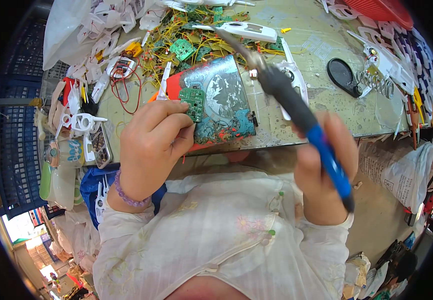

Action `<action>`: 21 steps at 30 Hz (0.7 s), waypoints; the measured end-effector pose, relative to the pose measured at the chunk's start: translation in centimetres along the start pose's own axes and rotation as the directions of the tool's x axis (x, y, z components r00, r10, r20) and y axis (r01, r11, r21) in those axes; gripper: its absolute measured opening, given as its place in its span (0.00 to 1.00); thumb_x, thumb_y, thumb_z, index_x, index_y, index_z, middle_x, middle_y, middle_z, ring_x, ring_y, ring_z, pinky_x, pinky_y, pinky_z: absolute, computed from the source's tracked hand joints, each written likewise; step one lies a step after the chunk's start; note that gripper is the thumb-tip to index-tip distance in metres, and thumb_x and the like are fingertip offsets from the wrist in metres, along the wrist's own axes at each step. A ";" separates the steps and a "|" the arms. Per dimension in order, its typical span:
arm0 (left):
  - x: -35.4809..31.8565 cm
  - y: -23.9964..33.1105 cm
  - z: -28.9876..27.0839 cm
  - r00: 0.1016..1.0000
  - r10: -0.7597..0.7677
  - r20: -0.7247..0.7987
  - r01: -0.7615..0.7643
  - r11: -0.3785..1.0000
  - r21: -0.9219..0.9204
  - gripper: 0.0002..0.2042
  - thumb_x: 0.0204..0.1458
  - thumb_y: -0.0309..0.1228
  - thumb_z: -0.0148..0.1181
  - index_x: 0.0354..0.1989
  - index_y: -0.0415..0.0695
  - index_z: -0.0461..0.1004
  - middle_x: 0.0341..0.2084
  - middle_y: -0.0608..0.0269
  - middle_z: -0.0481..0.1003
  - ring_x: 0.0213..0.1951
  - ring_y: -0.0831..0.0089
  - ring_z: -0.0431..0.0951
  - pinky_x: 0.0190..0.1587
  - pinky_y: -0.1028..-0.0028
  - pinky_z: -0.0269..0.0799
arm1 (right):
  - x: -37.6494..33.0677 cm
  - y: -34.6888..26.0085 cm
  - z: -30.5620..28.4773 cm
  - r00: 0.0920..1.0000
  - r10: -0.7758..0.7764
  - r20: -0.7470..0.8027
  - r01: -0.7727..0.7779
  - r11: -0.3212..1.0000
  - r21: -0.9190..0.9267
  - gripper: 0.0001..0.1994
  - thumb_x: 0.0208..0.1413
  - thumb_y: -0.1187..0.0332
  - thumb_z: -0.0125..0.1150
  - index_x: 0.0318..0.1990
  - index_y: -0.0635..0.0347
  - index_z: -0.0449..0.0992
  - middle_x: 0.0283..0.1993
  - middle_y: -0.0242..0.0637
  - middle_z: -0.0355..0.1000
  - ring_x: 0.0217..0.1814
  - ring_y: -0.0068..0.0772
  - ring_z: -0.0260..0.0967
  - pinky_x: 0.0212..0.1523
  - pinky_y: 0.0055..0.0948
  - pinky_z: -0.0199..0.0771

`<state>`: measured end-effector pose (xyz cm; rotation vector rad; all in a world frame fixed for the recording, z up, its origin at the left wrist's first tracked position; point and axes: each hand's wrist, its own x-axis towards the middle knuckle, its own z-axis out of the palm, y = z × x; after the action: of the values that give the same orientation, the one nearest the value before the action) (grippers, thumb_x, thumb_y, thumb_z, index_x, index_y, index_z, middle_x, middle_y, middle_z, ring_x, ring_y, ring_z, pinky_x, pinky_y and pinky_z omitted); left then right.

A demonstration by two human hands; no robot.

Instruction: Soldering components onto circuit boards and assembling electronic toy parts at a workbench.

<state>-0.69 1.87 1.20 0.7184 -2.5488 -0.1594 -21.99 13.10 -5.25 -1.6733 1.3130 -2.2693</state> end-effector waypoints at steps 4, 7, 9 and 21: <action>-0.1 -0.3 0.0 1.000 0.020 0.000 -0.020 1.000 -0.019 0.08 0.36 0.21 0.65 0.26 0.41 0.74 0.33 0.63 0.76 0.36 0.62 0.77 0.37 0.67 0.73 | 3.0 1.3 1.0 0.992 0.039 0.120 -0.046 0.997 0.058 0.17 0.54 0.72 0.62 0.51 0.66 0.71 0.44 0.46 0.73 0.40 0.35 0.75 0.42 0.28 0.74; -0.3 -1.4 0.1 0.986 0.162 0.033 -0.156 0.978 -0.137 0.08 0.37 0.22 0.65 0.27 0.42 0.74 0.34 0.64 0.76 0.39 0.64 0.77 0.42 0.64 0.74 | 4.0 2.1 2.9 0.959 0.150 0.241 -0.172 0.982 0.073 0.14 0.50 0.79 0.63 0.46 0.64 0.75 0.40 0.40 0.75 0.36 0.30 0.75 0.39 0.26 0.74; -0.4 -1.5 -0.4 0.983 0.178 0.046 -0.172 0.978 -0.116 0.08 0.38 0.24 0.66 0.27 0.43 0.74 0.35 0.64 0.77 0.41 0.65 0.78 0.49 0.60 0.72 | 5.1 2.9 4.3 0.928 0.017 0.373 -0.024 1.000 0.016 0.13 0.44 0.81 0.65 0.40 0.60 0.78 0.35 0.38 0.76 0.34 0.35 0.74 0.37 0.29 0.74; -2.1 -4.1 -0.4 0.976 0.139 -0.168 -0.180 0.950 -0.257 0.12 0.36 0.22 0.65 0.33 0.45 0.76 0.32 0.66 0.75 0.34 0.64 0.75 0.40 0.66 0.69 | 5.7 2.4 6.2 0.721 0.062 0.690 0.026 0.993 -0.117 0.18 0.39 0.73 0.70 0.41 0.51 0.77 0.36 0.32 0.73 0.42 0.38 0.68 0.41 0.34 0.70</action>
<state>2.98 -0.58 -0.31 0.4005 -2.3683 -0.3776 -20.50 5.16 -1.95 -2.2077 1.2471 -1.2927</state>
